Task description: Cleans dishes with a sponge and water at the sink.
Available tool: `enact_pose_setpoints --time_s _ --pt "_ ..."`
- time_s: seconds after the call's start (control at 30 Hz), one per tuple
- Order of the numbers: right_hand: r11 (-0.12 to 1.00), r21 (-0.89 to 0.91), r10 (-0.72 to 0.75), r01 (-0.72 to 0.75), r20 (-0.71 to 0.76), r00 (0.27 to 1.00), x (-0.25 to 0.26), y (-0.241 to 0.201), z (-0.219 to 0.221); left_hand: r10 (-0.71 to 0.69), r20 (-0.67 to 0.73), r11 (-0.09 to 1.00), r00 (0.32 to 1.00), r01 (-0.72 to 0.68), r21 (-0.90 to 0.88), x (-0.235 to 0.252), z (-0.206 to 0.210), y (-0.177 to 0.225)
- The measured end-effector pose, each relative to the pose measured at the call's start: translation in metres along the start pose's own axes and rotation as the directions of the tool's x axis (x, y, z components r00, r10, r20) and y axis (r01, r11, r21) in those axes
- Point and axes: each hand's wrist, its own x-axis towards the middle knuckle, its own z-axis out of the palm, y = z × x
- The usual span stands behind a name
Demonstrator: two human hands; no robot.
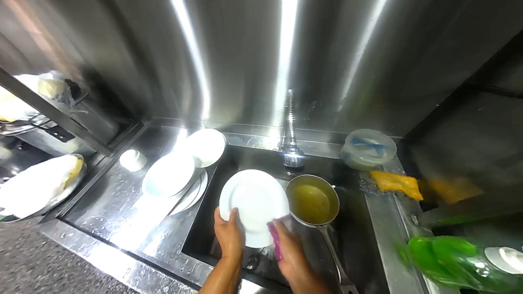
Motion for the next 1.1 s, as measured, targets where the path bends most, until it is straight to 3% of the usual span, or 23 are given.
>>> enact_pose_setpoints --time_s 0.1,0.17,0.27,0.4,0.47,0.53,0.6,0.67,0.73,0.8,0.9,1.03,1.1 --pt "1.000 -0.012 0.026 -0.025 0.094 0.995 -0.006 0.005 -0.008 0.023 0.000 1.000 1.000 -0.023 0.012 0.002 0.011 -0.002" --pt "0.967 -0.174 -0.181 0.188 0.054 0.982 0.015 -0.011 -0.022 0.025 0.008 1.000 1.000 -0.025 -0.002 -0.004 0.013 0.006" --pt "0.747 -0.447 -0.578 0.492 -0.073 0.813 0.049 -0.094 -0.047 0.108 0.072 0.993 0.992 -0.111 0.042 -0.006 0.007 0.019" --pt "0.549 -0.678 -0.771 0.489 -0.183 0.611 0.086 -0.212 -0.069 0.009 0.232 0.991 0.973 -0.039 0.126 -0.002 0.004 0.018" --pt "0.458 -0.731 -0.846 0.506 -0.184 0.500 0.090 -0.230 -0.061 -0.061 0.296 0.991 0.953 0.022 0.133 -0.005 0.006 0.012" --pt "0.322 -0.748 -0.901 0.580 -0.053 0.431 0.094 -0.219 -0.040 -0.096 0.351 0.988 0.931 0.047 0.146 -0.009 0.004 0.008" --pt "0.315 -0.729 -0.840 0.608 0.084 0.537 0.110 -0.197 -0.011 -0.137 0.385 0.983 0.913 0.077 0.166 -0.011 0.001 0.005" --pt "0.483 -0.651 -0.697 0.586 0.119 0.707 0.163 -0.165 0.019 -0.182 0.384 0.976 0.905 0.119 0.183 -0.012 0.000 0.006" --pt "0.617 -0.577 -0.591 0.535 0.109 0.799 0.238 -0.128 0.045 -0.200 0.383 0.974 0.902 0.140 0.180 -0.011 0.000 0.005" --pt "0.715 -0.497 -0.502 0.491 0.123 0.856 0.264 -0.115 0.061 -0.213 0.396 0.972 0.893 0.153 0.179 -0.010 0.001 0.002" --pt "0.575 -0.660 -0.589 0.483 0.076 0.805 0.216 -0.127 0.073 -0.292 0.417 0.954 0.861 0.228 0.197 -0.008 0.004 -0.001" --pt "0.189 -0.847 -0.689 0.497 0.246 0.682 0.205 -0.134 0.069 -0.451 0.448 0.892 0.772 0.370 0.261 -0.010 0.017 -0.006" --pt "0.020 -0.875 -0.641 0.484 0.360 0.678 0.211 -0.136 0.064 -0.504 0.465 0.864 0.728 0.420 0.279 -0.014 0.024 -0.008"
